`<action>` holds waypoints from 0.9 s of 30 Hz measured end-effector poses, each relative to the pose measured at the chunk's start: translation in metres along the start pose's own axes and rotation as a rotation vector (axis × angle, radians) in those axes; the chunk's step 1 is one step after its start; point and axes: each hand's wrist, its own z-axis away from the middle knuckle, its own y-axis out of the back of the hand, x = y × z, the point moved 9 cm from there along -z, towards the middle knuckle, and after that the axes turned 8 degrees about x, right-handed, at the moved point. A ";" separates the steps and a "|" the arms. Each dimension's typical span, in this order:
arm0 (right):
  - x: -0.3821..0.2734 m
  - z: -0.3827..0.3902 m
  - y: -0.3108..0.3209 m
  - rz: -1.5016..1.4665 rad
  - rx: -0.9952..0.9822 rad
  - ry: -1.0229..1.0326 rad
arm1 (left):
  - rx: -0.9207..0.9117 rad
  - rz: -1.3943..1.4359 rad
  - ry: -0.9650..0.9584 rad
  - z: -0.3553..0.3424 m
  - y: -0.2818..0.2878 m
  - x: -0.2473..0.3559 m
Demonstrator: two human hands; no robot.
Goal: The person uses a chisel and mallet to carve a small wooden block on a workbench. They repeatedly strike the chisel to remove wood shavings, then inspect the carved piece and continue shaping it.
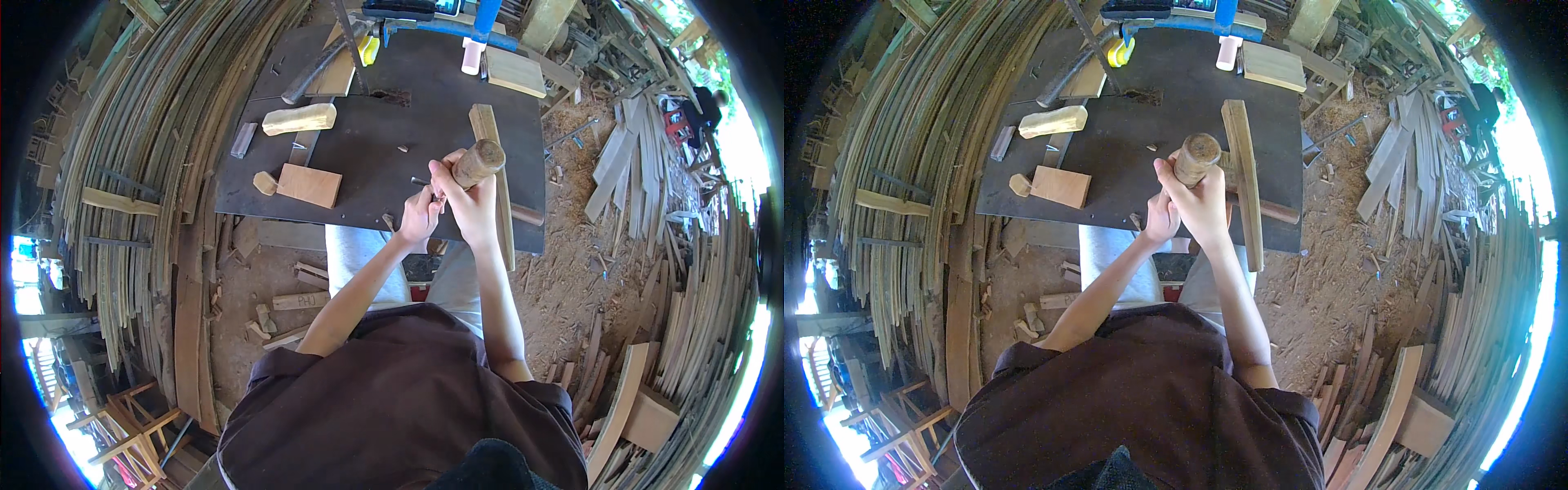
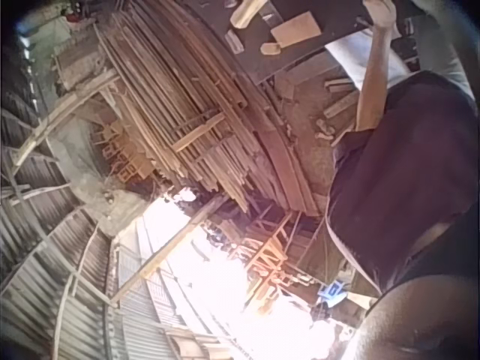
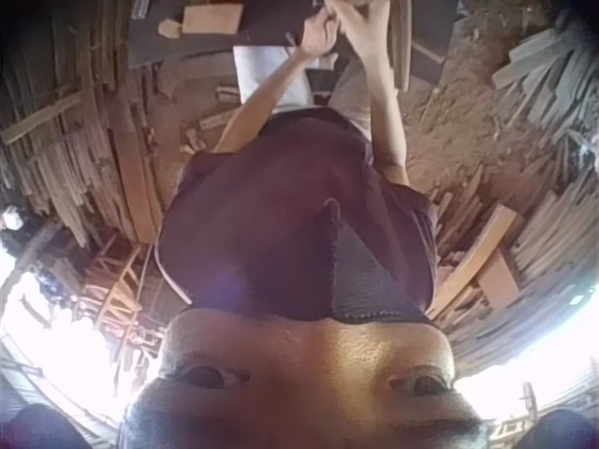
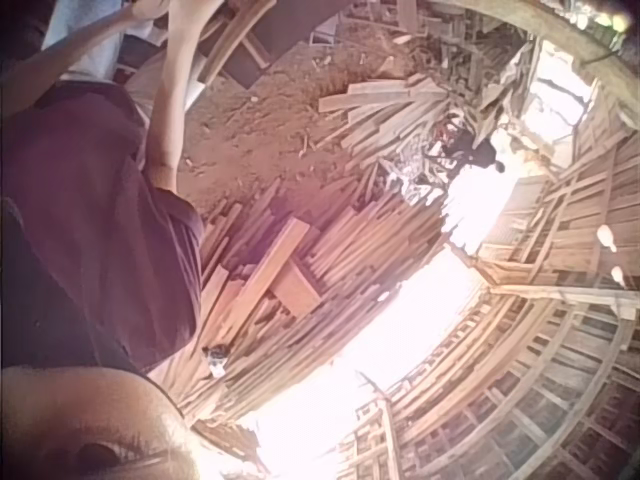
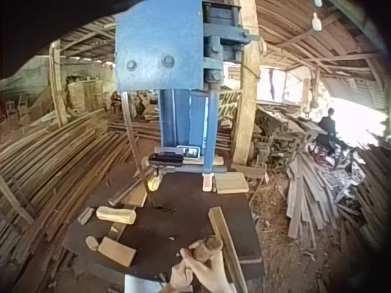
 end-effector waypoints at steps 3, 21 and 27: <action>-0.005 -0.002 0.001 -0.012 0.000 0.053 | -0.004 -0.029 0.005 0.002 -0.001 -0.003; 0.022 0.013 0.117 1.092 0.265 0.207 | -0.079 -0.038 0.033 0.005 -0.006 -0.009; 0.050 0.022 0.120 1.345 0.235 0.091 | -0.101 -0.026 0.072 0.003 -0.004 -0.008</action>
